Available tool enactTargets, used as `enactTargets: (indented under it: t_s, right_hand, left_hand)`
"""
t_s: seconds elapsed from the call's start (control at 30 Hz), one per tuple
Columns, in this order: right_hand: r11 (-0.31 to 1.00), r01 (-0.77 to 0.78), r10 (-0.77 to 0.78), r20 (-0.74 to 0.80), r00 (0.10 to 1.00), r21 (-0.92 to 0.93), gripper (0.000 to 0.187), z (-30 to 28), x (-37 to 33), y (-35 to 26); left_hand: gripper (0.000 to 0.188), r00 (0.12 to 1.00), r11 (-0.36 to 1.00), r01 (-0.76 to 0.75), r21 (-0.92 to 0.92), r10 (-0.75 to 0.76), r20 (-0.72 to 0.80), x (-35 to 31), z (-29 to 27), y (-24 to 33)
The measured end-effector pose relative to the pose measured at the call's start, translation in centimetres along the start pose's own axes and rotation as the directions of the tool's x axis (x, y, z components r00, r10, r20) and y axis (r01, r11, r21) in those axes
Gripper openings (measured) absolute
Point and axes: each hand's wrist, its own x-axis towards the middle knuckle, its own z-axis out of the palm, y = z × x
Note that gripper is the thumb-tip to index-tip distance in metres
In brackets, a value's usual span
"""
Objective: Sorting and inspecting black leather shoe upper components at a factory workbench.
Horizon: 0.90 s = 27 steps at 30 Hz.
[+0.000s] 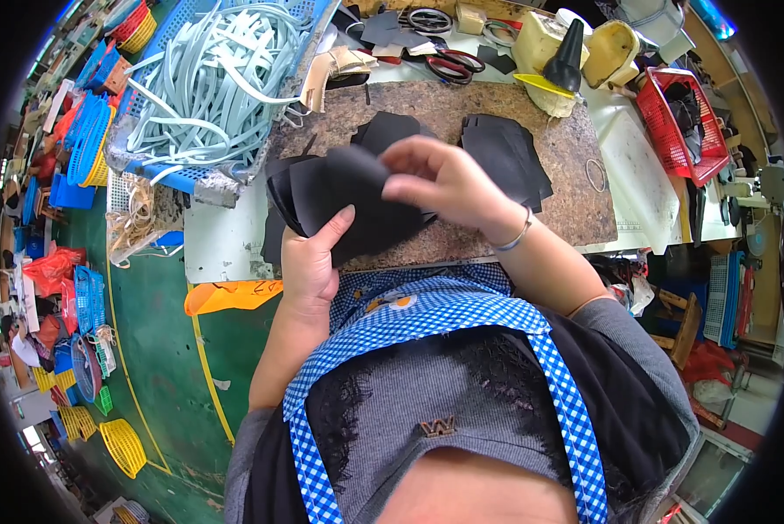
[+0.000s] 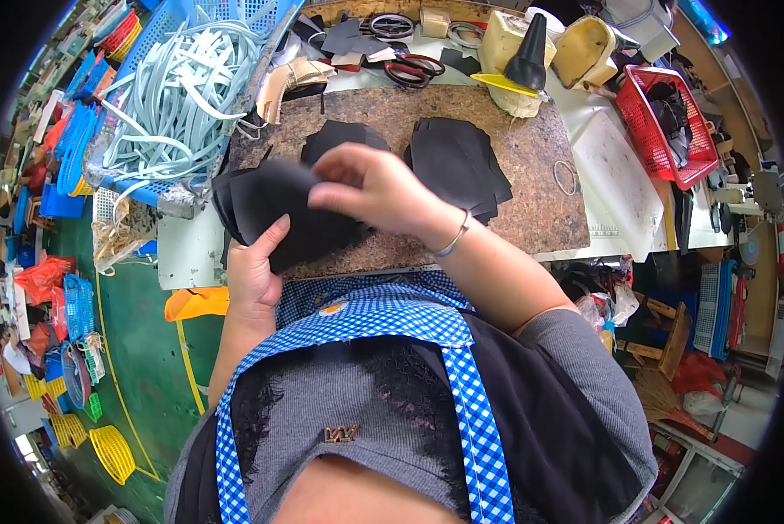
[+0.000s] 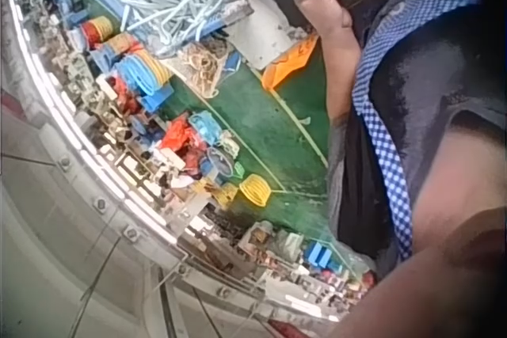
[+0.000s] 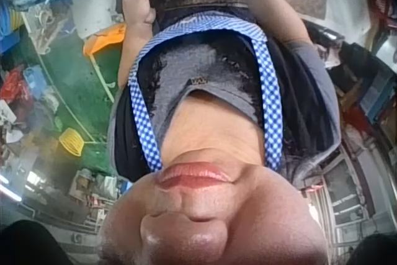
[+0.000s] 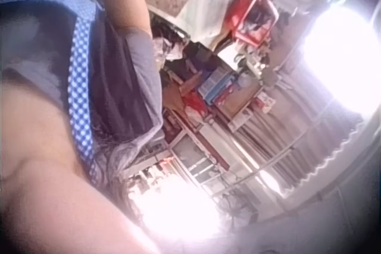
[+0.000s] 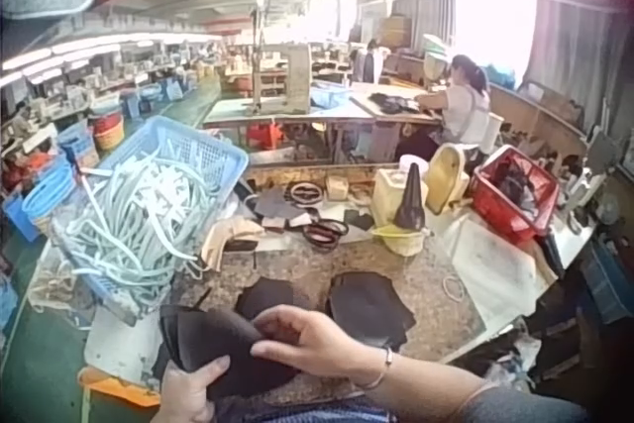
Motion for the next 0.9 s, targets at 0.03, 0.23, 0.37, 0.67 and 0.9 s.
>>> enactTargets:
  t_s: [0.03, 0.23, 0.37, 0.67, 0.9]
  right_hand:
    - [0.996, -0.005, 0.013, 0.089, 0.996, -0.085, 0.024, 0.4, -0.4, -0.2]
    - [0.524, 0.098, -0.503, -0.214, 0.838, -0.846, 0.055, -2.5, 1.9, 1.2]
    - [0.816, 0.258, -0.400, -0.183, 0.898, -0.517, 0.043, 0.9, 0.0, 0.7]
    - [0.977, -0.045, 0.019, -0.126, 0.992, -0.210, 0.032, 1.4, -0.6, 2.3]
    - [0.987, -0.133, 0.118, -0.155, 0.981, -0.088, 0.021, 0.9, -0.4, 0.4]
  left_hand:
    - [0.042, 0.999, 1.000, 0.029, 0.010, -0.029, 0.029, -0.1, 0.0, 0.0]
    - [0.038, 0.999, 0.997, 0.042, -0.068, -0.044, -0.028, -0.2, -0.2, 0.0]
    - [0.037, 0.998, 0.997, -0.052, 0.064, 0.050, 0.027, -0.7, 0.8, -0.4]
    - [0.039, 0.994, 0.987, 0.109, -0.116, -0.105, 0.040, -0.7, 0.8, 0.7]
    - [0.043, 0.996, 0.995, 0.083, -0.058, -0.082, 0.025, -0.6, 0.0, 1.3]
